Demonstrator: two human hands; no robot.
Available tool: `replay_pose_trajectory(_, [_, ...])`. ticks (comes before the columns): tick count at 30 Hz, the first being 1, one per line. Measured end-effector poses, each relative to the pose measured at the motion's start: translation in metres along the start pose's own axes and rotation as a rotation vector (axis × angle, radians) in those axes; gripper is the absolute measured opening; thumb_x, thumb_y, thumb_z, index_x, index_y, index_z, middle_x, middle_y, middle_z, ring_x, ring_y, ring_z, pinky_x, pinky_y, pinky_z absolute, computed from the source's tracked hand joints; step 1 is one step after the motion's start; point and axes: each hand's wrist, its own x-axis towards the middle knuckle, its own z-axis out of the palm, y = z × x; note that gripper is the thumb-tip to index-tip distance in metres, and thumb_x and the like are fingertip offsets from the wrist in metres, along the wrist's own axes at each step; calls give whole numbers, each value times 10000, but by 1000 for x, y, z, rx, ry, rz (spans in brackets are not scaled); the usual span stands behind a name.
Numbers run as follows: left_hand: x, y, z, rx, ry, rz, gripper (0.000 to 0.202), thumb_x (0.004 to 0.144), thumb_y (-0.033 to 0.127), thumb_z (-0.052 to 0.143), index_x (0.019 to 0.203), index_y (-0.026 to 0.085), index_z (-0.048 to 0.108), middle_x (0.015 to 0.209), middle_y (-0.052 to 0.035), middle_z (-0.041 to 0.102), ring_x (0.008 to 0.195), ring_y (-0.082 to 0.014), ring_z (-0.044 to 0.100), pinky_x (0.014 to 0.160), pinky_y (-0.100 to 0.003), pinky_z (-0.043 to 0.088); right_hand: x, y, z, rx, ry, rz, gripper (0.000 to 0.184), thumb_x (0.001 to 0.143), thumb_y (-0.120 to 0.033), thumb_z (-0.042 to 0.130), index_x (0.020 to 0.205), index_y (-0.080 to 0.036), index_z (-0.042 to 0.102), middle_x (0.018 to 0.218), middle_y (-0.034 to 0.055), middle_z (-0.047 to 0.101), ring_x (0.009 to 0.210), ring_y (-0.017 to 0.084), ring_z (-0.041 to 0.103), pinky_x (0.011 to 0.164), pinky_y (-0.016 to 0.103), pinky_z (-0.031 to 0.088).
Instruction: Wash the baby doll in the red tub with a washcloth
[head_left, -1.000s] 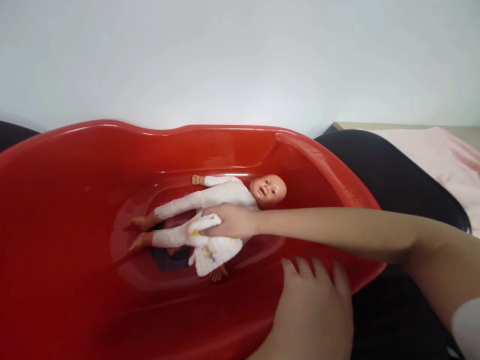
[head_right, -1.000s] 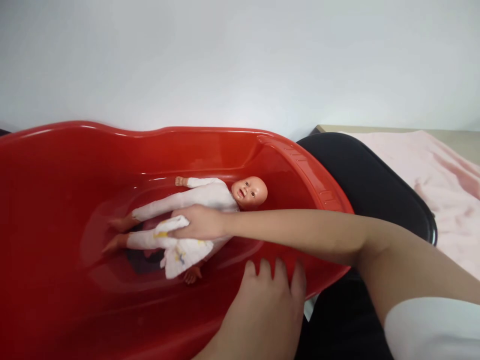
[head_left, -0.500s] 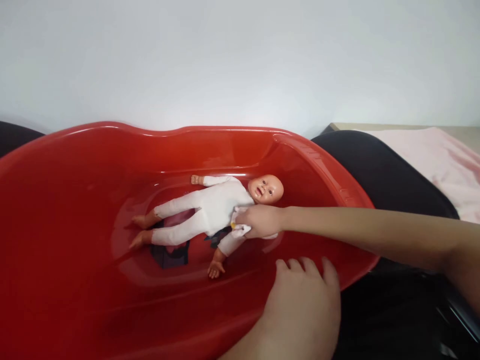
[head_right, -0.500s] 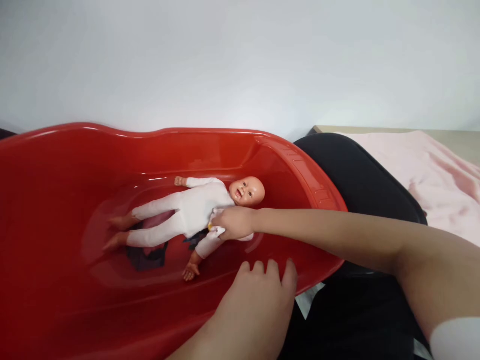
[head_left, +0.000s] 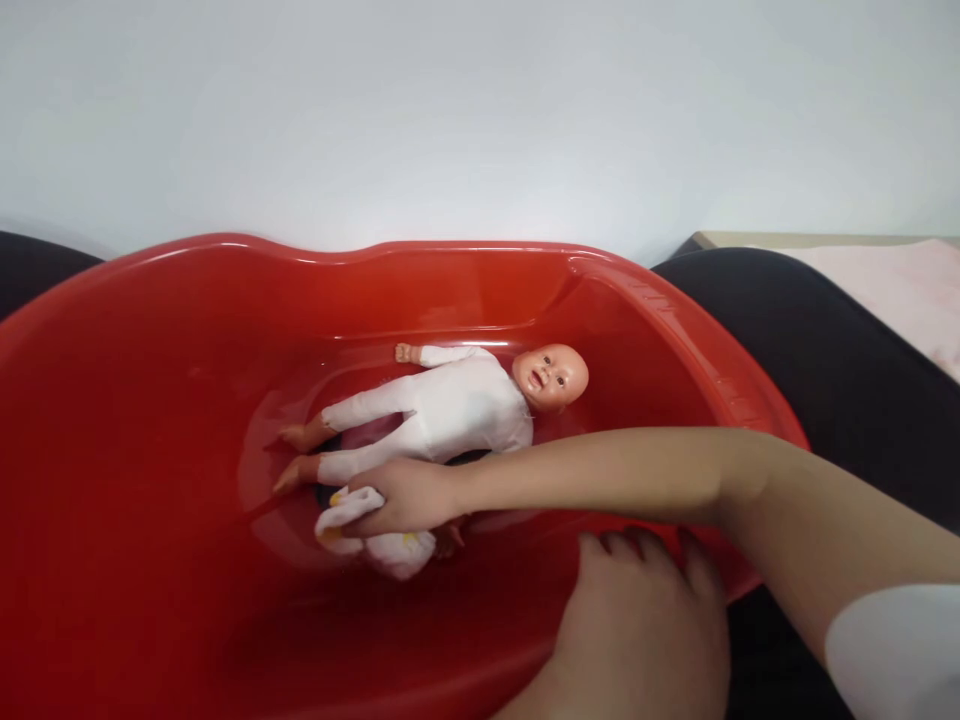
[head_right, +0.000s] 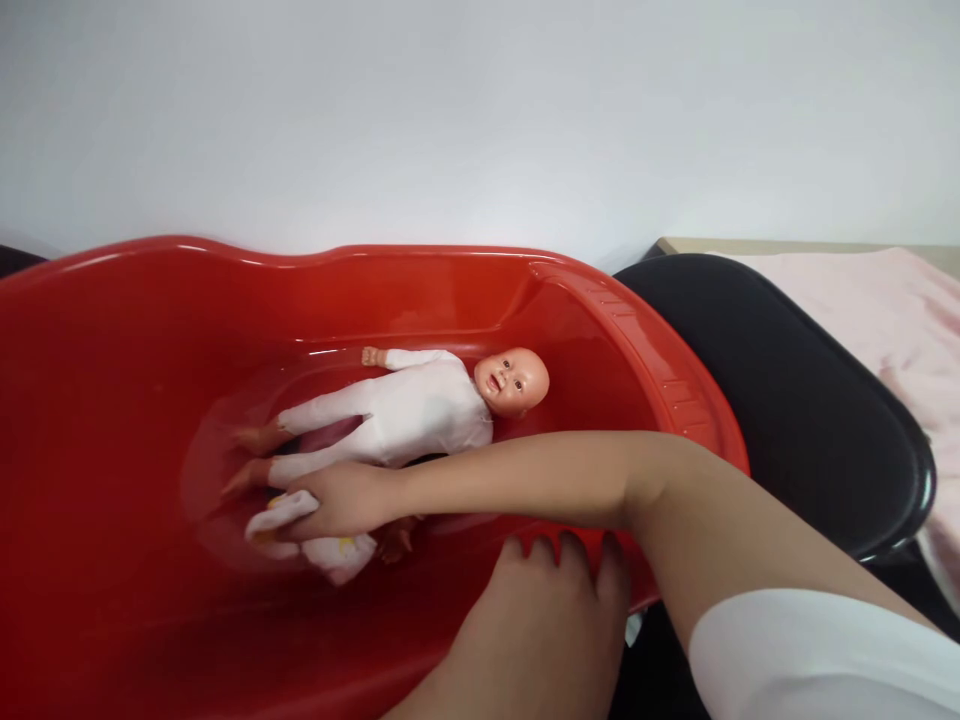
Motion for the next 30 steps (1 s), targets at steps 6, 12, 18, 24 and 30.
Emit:
replay_pose_trajectory(6, [-12, 1, 15, 37, 203, -6, 380, 925, 277, 592, 1233, 69, 668, 908, -169, 747, 764, -294, 720, 661, -418, 608, -32, -67, -48, 244, 79, 38, 127, 914, -235, 698, 1037, -207, 715, 1064, 12, 758, 1013, 169, 699, 884, 263, 540])
replay_pose_trajectory(12, [-28, -11, -4, -171, 217, 71, 537, 1050, 392, 473, 1539, 175, 420, 1257, -124, 711, 1040, -298, 713, 858, -462, 612, -153, -76, -97, 222, 473, 65, 265, 929, -399, 684, 1085, -184, 678, 1007, 32, 726, 867, 157, 686, 727, 262, 552])
replay_pose_trajectory(18, [-32, -44, -32, -375, -41, -67, 502, 1059, 444, 414, 1477, 189, 522, 1401, -124, 664, 1261, -301, 637, 1079, -504, 499, -280, -76, -100, -79, 698, 213, 278, 940, -459, 663, 882, -188, 635, 774, 3, 658, 670, 130, 592, 608, 241, 469])
replay_pose_trajectory(24, [-10, -102, 3, -74, -243, -348, 742, 994, 521, 511, 1609, 129, 376, 1680, -177, 334, 1554, -314, 320, 1239, -445, 310, -293, -42, -64, -522, 669, 57, 183, 999, -322, 537, 891, -195, 615, 893, 50, 677, 798, 179, 608, 726, 295, 454])
replay_pose_trajectory(30, [-13, -135, 51, 350, -249, -453, 784, 881, 345, 663, 1602, 187, 398, 1695, -192, 275, 1549, -415, 290, 1144, -642, 380, -260, -22, -41, -665, 838, 87, 80, 924, -203, 570, 853, -200, 607, 754, -2, 636, 654, 150, 561, 616, 293, 307])
